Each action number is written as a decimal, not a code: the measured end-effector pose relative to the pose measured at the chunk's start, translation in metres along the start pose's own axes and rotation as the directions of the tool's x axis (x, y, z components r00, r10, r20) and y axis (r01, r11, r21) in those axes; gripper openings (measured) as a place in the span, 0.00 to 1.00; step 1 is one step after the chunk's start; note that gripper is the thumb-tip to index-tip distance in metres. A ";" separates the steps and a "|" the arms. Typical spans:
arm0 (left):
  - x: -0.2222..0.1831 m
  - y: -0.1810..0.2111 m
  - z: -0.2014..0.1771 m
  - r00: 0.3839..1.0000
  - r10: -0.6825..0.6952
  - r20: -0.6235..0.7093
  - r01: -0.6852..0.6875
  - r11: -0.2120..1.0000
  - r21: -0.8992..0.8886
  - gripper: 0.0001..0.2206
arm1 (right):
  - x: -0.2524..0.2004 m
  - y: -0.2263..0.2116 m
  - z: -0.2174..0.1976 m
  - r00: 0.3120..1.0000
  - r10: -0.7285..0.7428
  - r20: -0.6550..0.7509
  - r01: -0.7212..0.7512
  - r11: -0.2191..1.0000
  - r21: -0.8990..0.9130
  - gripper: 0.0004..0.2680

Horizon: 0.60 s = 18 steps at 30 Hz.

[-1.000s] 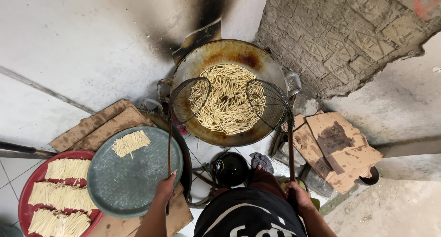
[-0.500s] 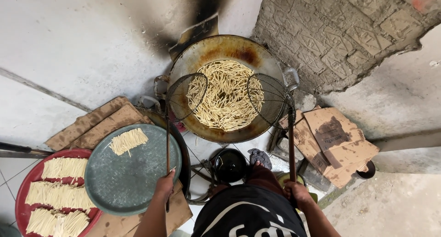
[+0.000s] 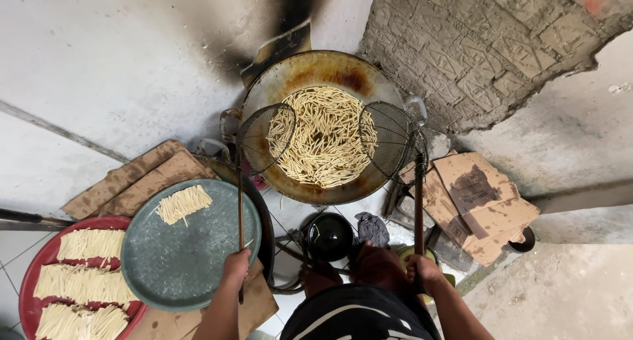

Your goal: Deep-frying a large batch of noodles in a wok, using two skimmers to stir and flip them for even cooking.

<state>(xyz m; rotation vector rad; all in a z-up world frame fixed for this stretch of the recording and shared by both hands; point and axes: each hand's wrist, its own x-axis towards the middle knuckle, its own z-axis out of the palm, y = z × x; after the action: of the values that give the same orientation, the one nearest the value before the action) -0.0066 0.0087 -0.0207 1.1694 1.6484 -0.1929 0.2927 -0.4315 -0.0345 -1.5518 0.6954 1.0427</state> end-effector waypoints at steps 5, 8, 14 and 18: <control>0.007 -0.012 0.008 0.995 0.099 0.014 -0.096 0.983 -0.157 0.11 | 0.002 -0.003 -0.001 0.999 0.043 0.001 -0.043 0.999 -0.020 0.04; -0.006 -0.012 0.010 0.983 0.181 0.008 -0.177 0.970 -0.168 0.12 | 0.002 -0.005 0.001 1.000 0.016 0.019 -0.016 0.999 -0.041 0.06; -0.031 0.001 0.022 0.985 0.170 0.006 -0.164 0.961 -0.222 0.16 | 0.015 -0.010 -0.007 0.999 0.032 0.027 -0.031 0.998 -0.056 0.08; -0.052 0.013 0.031 0.995 0.087 -0.043 -0.094 0.971 -0.221 0.13 | 0.008 -0.020 -0.015 0.997 0.071 0.021 -0.069 0.994 -0.090 0.09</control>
<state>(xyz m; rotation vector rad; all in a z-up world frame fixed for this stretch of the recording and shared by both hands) 0.0215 -0.0345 0.0135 1.0781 1.5958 0.0689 0.3168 -0.4405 -0.0320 -1.5983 0.6993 1.1564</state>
